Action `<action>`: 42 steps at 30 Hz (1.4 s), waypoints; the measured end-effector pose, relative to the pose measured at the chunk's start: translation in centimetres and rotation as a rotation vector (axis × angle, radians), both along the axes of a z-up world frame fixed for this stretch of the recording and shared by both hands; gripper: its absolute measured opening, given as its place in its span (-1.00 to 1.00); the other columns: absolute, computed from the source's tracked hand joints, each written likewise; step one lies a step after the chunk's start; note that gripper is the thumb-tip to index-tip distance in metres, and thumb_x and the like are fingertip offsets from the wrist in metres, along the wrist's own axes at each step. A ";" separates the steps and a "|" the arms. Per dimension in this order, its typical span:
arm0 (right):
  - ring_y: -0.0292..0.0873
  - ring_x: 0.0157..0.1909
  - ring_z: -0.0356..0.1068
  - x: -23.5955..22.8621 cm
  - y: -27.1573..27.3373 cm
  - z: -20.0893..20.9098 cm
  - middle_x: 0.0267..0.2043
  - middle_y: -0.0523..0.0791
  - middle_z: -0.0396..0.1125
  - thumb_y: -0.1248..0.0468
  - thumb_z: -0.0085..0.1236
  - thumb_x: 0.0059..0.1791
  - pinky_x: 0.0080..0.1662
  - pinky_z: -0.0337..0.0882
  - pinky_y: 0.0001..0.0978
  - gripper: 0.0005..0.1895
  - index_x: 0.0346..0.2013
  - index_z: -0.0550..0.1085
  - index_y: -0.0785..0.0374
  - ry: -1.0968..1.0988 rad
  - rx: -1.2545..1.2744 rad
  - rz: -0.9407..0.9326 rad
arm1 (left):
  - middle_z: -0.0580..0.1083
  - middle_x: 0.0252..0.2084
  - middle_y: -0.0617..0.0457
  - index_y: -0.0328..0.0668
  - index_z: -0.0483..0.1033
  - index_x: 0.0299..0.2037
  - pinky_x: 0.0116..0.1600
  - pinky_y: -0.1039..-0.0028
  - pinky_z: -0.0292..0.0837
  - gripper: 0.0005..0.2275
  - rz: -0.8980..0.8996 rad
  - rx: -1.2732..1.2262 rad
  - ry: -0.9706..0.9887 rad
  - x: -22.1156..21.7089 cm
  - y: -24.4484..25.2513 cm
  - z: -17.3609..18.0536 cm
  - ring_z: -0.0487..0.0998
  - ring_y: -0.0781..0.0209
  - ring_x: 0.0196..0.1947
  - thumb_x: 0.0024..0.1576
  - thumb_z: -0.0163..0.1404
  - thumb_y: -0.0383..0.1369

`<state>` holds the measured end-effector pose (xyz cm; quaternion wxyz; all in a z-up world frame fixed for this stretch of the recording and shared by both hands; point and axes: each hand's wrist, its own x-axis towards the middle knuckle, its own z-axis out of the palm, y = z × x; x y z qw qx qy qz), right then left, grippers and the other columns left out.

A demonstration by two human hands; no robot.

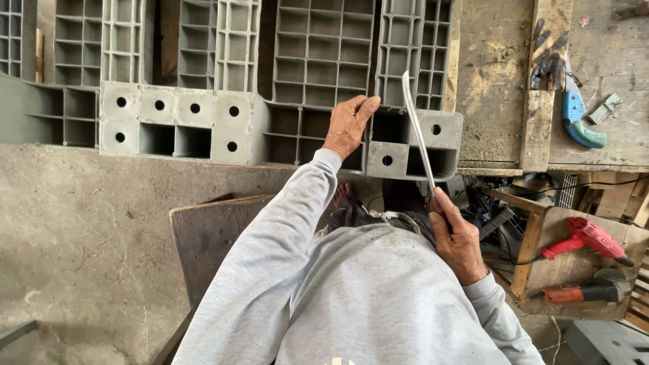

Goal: The person uses an angle grinder to smooth the edges of a gray plastic crate. They then use a metal file to further refine the edges and a soldering iron to melt and smooth the plastic surface.

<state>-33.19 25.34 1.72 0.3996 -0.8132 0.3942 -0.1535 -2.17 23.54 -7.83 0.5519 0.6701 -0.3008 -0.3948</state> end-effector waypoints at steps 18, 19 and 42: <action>-0.22 -0.04 0.53 1.7 1.4 0.9 0.09 0.00 0.50 0.33 0.04 0.10 -0.11 0.51 -0.41 -0.48 0.39 0.29 0.21 0.013 0.124 -0.050 | 0.23 -0.62 0.06 -0.37 0.40 -0.44 -0.41 0.32 0.23 -0.56 0.005 -0.065 -0.162 0.6 -0.6 1.1 0.14 0.27 -0.56 0.27 -0.01 -0.06; -0.23 -0.03 0.51 1.8 1.4 0.8 0.11 0.00 0.48 0.34 0.04 0.11 -0.11 0.50 -0.42 -0.49 0.39 0.29 0.25 -0.041 0.094 -0.030 | 0.26 -0.62 0.06 -0.37 0.42 -0.42 -0.40 0.32 0.24 -0.57 0.003 -0.085 -0.175 0.8 -0.6 1.0 0.16 0.27 -0.57 0.26 -0.01 -0.07; -0.31 -0.01 0.41 5.7 -25.8 4.2 0.05 -0.10 0.47 0.31 0.10 0.11 -0.04 0.43 -0.45 -0.48 0.38 0.33 0.26 0.017 0.068 0.200 | 0.00 0.52 -0.20 -0.30 -0.29 0.51 0.40 -0.11 0.04 0.01 0.273 0.530 -0.501 -1.6 -15.5 8.1 0.05 -0.20 0.47 0.05 0.11 0.09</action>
